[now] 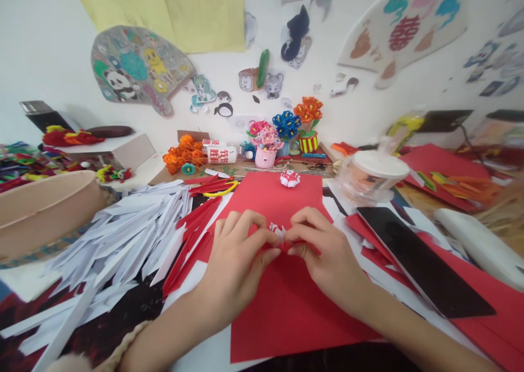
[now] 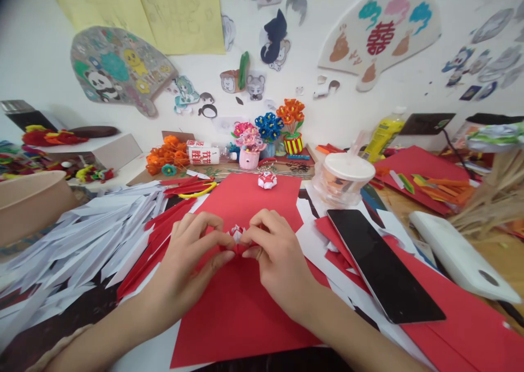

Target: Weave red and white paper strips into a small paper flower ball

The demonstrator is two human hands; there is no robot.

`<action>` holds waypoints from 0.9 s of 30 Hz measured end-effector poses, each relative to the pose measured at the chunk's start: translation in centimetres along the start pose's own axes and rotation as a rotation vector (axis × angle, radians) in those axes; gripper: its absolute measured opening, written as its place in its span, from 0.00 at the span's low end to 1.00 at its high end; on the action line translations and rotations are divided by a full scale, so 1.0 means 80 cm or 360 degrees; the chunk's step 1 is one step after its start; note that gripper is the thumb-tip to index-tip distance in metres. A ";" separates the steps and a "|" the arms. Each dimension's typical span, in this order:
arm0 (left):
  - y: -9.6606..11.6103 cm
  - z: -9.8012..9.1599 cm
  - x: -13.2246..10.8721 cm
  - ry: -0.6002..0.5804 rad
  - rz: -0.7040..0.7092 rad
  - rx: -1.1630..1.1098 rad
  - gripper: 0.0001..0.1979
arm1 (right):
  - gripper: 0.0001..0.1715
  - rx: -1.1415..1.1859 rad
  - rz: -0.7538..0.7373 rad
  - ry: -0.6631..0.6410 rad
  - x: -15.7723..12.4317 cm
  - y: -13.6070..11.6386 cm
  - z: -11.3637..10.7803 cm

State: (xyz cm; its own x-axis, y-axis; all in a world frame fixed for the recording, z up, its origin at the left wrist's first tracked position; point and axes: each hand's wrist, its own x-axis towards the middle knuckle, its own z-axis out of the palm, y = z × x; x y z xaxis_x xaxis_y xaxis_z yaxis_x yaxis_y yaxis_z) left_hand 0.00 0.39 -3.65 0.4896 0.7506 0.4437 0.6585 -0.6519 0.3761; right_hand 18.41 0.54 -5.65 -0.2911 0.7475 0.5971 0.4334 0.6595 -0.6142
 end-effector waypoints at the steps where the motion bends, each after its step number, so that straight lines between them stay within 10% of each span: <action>1: 0.001 -0.002 0.001 -0.0033 -0.0032 -0.0044 0.06 | 0.17 -0.0001 0.0006 -0.0005 0.000 0.001 0.000; 14: 0.006 -0.008 0.006 -0.0015 -0.0169 -0.0278 0.07 | 0.06 0.0094 0.0158 -0.0125 0.004 0.001 -0.006; 19: 0.003 -0.013 0.011 -0.0009 -0.0277 -0.0697 0.12 | 0.41 0.0530 0.0532 -0.0331 0.008 0.001 -0.006; 27: 0.008 -0.018 0.013 0.0038 -0.0366 -0.0772 0.10 | 0.26 0.0488 0.0565 -0.0420 0.011 -0.010 -0.007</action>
State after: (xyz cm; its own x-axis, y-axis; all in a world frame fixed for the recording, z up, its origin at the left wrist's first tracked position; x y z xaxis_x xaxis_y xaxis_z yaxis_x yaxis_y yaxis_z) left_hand 0.08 0.61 -1.80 0.3469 0.8810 0.3217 0.4049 -0.4500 0.7960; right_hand 18.29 0.62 -4.39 -0.3934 0.8974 0.1997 0.2867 0.3261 -0.9008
